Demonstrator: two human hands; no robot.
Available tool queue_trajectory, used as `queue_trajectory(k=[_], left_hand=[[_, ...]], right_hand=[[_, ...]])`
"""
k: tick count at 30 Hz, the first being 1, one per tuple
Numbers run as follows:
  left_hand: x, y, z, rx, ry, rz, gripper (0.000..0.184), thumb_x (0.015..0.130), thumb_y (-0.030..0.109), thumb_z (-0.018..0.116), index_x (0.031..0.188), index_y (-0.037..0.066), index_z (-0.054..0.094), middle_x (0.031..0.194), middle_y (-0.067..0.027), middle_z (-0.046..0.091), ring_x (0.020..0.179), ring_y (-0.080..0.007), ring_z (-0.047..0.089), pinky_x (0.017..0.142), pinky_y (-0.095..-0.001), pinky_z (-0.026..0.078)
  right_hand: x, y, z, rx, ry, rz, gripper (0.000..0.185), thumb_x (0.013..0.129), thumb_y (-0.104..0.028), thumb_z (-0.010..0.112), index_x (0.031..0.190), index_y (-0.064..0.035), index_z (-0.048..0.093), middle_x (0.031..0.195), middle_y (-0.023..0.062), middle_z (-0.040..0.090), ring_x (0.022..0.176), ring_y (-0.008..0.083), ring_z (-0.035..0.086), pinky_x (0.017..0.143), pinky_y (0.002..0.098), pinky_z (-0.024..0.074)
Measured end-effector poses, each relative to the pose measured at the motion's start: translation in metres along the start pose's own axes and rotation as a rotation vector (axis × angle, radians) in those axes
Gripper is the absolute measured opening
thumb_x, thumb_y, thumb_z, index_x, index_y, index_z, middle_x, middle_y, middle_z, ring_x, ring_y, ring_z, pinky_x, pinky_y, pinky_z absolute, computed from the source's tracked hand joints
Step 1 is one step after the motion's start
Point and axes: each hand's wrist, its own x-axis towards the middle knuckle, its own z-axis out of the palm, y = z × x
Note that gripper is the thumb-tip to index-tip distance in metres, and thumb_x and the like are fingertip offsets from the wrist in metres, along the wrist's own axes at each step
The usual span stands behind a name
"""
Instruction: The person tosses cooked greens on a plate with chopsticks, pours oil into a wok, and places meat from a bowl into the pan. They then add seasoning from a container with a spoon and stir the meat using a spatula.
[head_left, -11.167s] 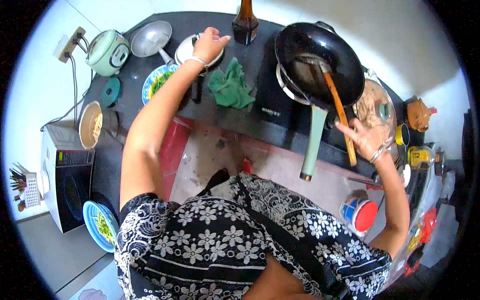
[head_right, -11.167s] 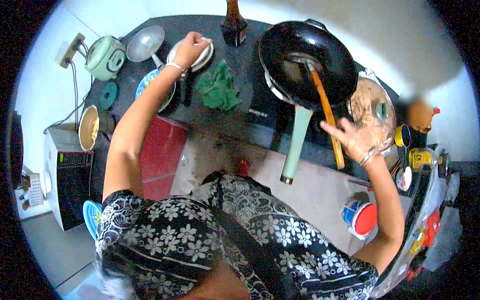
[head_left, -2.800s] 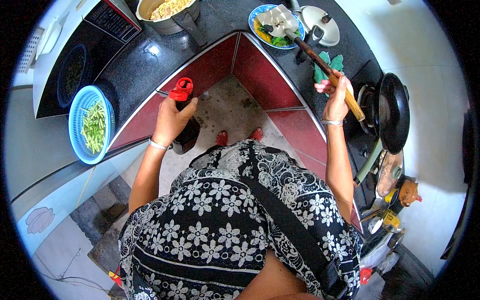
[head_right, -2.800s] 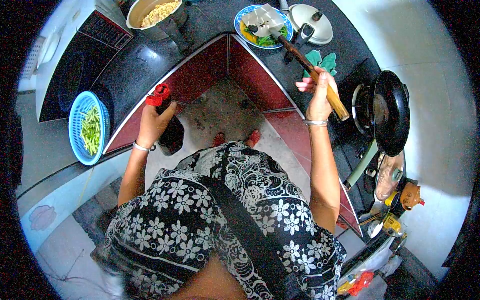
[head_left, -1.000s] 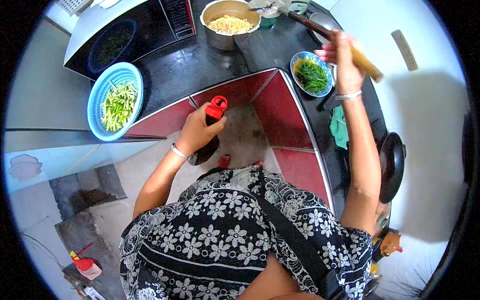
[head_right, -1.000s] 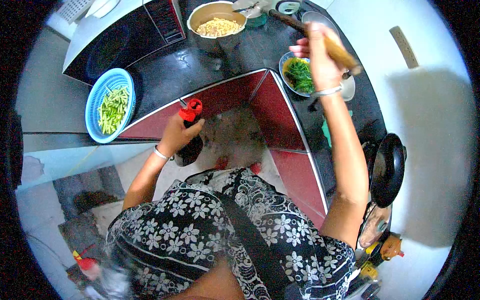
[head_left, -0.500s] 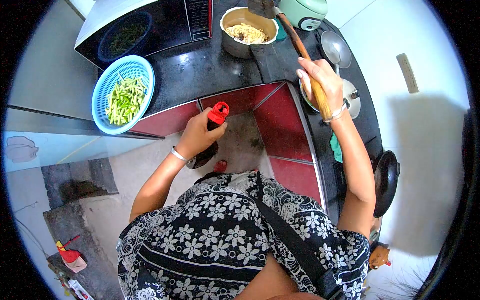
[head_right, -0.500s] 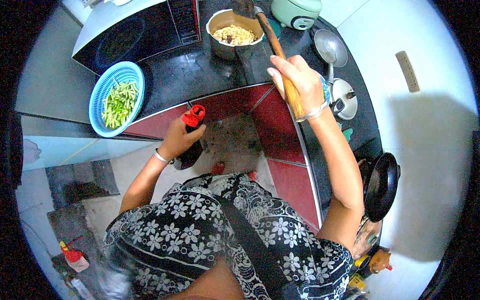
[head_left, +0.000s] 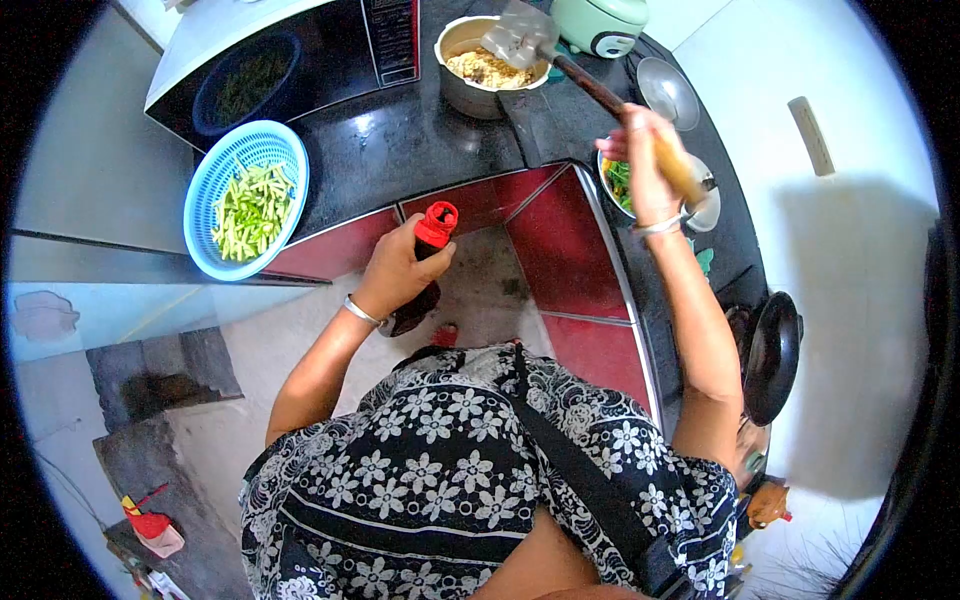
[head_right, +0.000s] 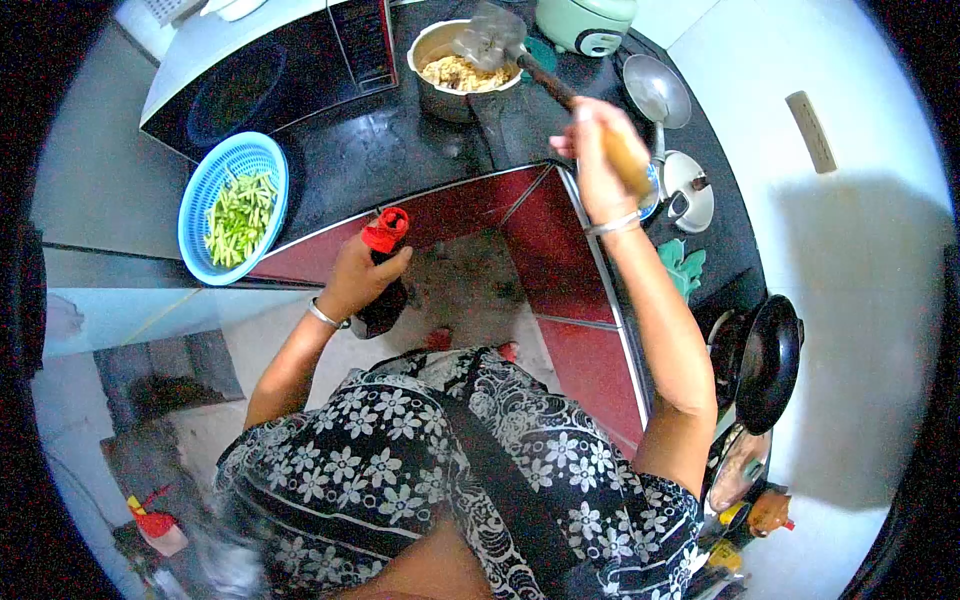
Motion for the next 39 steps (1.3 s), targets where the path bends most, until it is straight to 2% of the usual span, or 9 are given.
queue_trajectory(k=[1, 7, 9, 10, 15, 21, 25, 35, 39], left_hand=[[0.001, 0.001, 0.001, 0.009, -0.003, 0.000, 0.026, 0.074, 0.021, 0.065, 0.090, 0.003, 0.054, 0.074, -0.0184, 0.057, 0.069, -0.0333, 0.058, 0.063, -0.0357, 0.045], [0.017, 0.014, 0.031, 0.105, -0.015, 0.041, 0.030, 0.074, 0.020, 0.064, 0.095, 0.000, 0.055, 0.078, -0.0179, 0.060, 0.074, -0.0325, 0.059, 0.067, -0.0351, 0.045], [0.017, 0.042, 0.045, 0.117, -0.109, -0.025, 0.024, 0.076, 0.018, 0.063, 0.091, -0.001, 0.056, 0.075, -0.0114, 0.056, 0.065, -0.0200, 0.053, 0.065, -0.0309, 0.043], [0.015, 0.051, 0.055, 0.101, -0.072, 0.096, 0.019, 0.079, 0.016, 0.061, 0.091, 0.001, 0.056, 0.078, -0.0040, 0.055, 0.070, -0.0131, 0.049, 0.068, -0.0278, 0.041], [0.000, 0.031, 0.071, -0.026, -0.024, -0.020, 0.010, 0.081, 0.008, 0.060, 0.086, 0.001, 0.055, 0.074, 0.0002, 0.055, 0.064, -0.0076, 0.050, 0.059, -0.0228, 0.041], [0.007, 0.042, 0.065, -0.121, -0.020, -0.015, 0.006, 0.081, 0.005, 0.058, 0.085, 0.001, 0.055, 0.079, -0.0035, 0.059, 0.071, -0.0110, 0.055, 0.067, -0.0242, 0.044], [0.025, 0.052, 0.065, -0.259, -0.037, 0.001, 0.005, 0.082, 0.004, 0.056, 0.085, 0.001, 0.053, 0.080, -0.0045, 0.059, 0.075, -0.0120, 0.056, 0.070, -0.0249, 0.043], [0.116, 0.101, 0.082, 0.183, -0.119, 0.338, 0.017, 0.087, 0.014, 0.051, 0.086, 0.001, 0.062, 0.080, -0.0034, 0.061, 0.075, -0.0110, 0.056, 0.071, -0.0260, 0.044], [0.170, 0.104, 0.118, 0.002, -0.153, 0.365, 0.021, 0.085, 0.017, 0.057, 0.083, -0.002, 0.064, 0.075, -0.0026, 0.062, 0.069, -0.0093, 0.055, 0.065, -0.0248, 0.043]], right_hand=[[0.006, -0.008, -0.009, 0.119, 0.047, 0.162, 0.031, 0.089, -0.028, 0.050, 0.099, 0.0005, 0.055, 0.075, 0.0105, 0.058, 0.064, 0.0204, 0.063, 0.056, 0.0278, 0.0523], [-0.004, 0.000, -0.110, 0.452, 0.280, 0.295, 0.040, 0.089, -0.040, 0.047, 0.101, -0.0023, 0.050, 0.074, 0.0146, 0.058, 0.064, 0.0234, 0.063, 0.056, 0.0292, 0.0537], [-0.040, -0.004, -0.164, 0.485, 0.362, 0.239, 0.041, 0.088, -0.041, 0.047, 0.102, -0.0027, 0.050, 0.074, 0.0148, 0.058, 0.064, 0.0234, 0.063, 0.058, 0.0308, 0.0535], [-0.059, -0.008, -0.192, 0.499, 0.395, 0.215, 0.041, 0.088, -0.041, 0.046, 0.104, -0.0029, 0.050, 0.074, 0.0148, 0.058, 0.066, 0.0235, 0.063, 0.060, 0.0322, 0.0527], [-0.148, -0.034, -0.288, 0.223, 0.601, 0.036, 0.041, 0.092, -0.036, 0.041, 0.108, 0.0004, 0.050, 0.078, 0.0134, 0.058, 0.070, 0.0211, 0.061, 0.063, 0.0272, 0.0498], [-0.190, -0.059, -0.349, -0.245, 0.921, 0.083, 0.043, 0.088, -0.039, 0.047, 0.103, 0.0001, 0.054, 0.075, 0.0132, 0.058, 0.064, 0.0201, 0.062, 0.056, 0.0256, 0.0495], [-0.189, -0.059, -0.370, -0.304, 0.963, 0.229, 0.043, 0.084, -0.040, 0.054, 0.098, 0.0003, 0.057, 0.069, 0.0118, 0.058, 0.057, 0.0190, 0.062, 0.050, 0.0236, 0.0484], [-0.149, -0.053, -0.364, -0.371, 0.729, 0.616, 0.049, 0.080, -0.047, 0.056, 0.096, -0.0006, 0.059, 0.065, 0.0093, 0.056, 0.051, 0.0142, 0.059, 0.044, 0.0216, 0.0456], [-0.140, -0.045, -0.351, -0.315, 0.730, 0.660, 0.050, 0.081, -0.047, 0.054, 0.095, 0.0001, 0.059, 0.064, 0.0099, 0.057, 0.051, 0.0159, 0.059, 0.044, 0.0223, 0.0455]])
